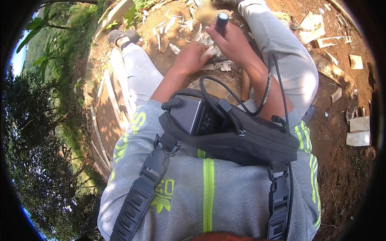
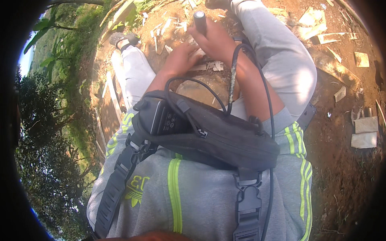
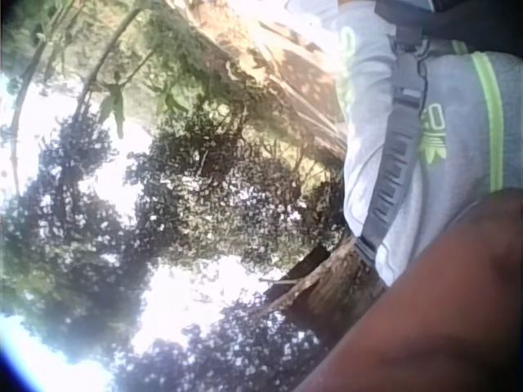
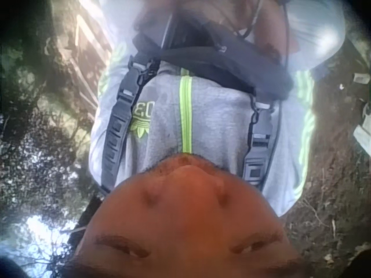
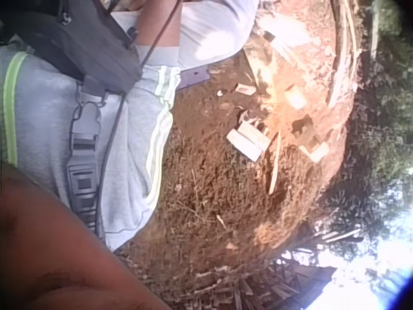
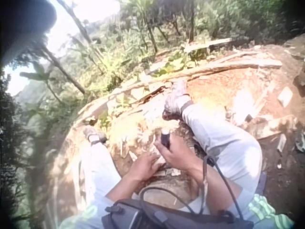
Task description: The person carves a piece of wood by hitting a chisel with a mallet while sitting on the ground, then handles and wipes the wood by hand.
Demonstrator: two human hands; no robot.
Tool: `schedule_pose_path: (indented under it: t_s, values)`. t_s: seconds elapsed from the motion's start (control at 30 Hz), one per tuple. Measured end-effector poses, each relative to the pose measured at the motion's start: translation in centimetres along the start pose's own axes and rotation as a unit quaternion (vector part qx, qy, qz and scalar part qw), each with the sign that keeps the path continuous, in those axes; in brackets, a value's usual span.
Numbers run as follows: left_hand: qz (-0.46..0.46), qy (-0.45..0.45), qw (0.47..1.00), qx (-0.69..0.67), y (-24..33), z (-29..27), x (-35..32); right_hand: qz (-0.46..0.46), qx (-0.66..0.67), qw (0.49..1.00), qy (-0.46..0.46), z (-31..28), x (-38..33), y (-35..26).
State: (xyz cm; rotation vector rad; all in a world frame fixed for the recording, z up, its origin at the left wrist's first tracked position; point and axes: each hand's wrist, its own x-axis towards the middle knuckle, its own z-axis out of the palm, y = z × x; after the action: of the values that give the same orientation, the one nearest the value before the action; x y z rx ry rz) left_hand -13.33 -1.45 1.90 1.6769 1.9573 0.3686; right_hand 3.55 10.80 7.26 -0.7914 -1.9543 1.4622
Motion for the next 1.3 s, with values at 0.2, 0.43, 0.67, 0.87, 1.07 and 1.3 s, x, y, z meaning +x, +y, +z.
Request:
schedule_pose_path:
  t_s: [0.2,0.43,0.67,0.87,1.07,1.3]
  values:
    - [0.024,-0.009,1.000,-0.002,-0.4,0.0,0.2,-0.012,-0.021,1.000,0.001,0.3,0.1,0.6]
    - [0.041,-0.002,0.999,0.008,-0.3,-0.1,0.0,-0.019,-0.035,0.999,-0.005,0.1,0.0,0.7]
    - [0.008,-0.041,0.999,-0.003,-0.2,-0.1,0.4,0.011,-0.068,0.996,-0.062,0.5,0.5,0.9]
    - [-0.029,-0.076,0.997,-0.005,1.1,-2.0,1.6,0.020,-0.001,0.999,-0.030,1.4,0.2,1.8]
    - [-0.084,-0.116,0.990,0.004,1.7,-2.6,2.2,-0.006,-0.010,1.000,0.013,-0.6,0.8,1.6]
    - [-0.071,-0.069,0.993,0.070,3.4,-2.5,1.4,-0.014,-0.031,0.999,0.033,-0.1,0.1,1.9]
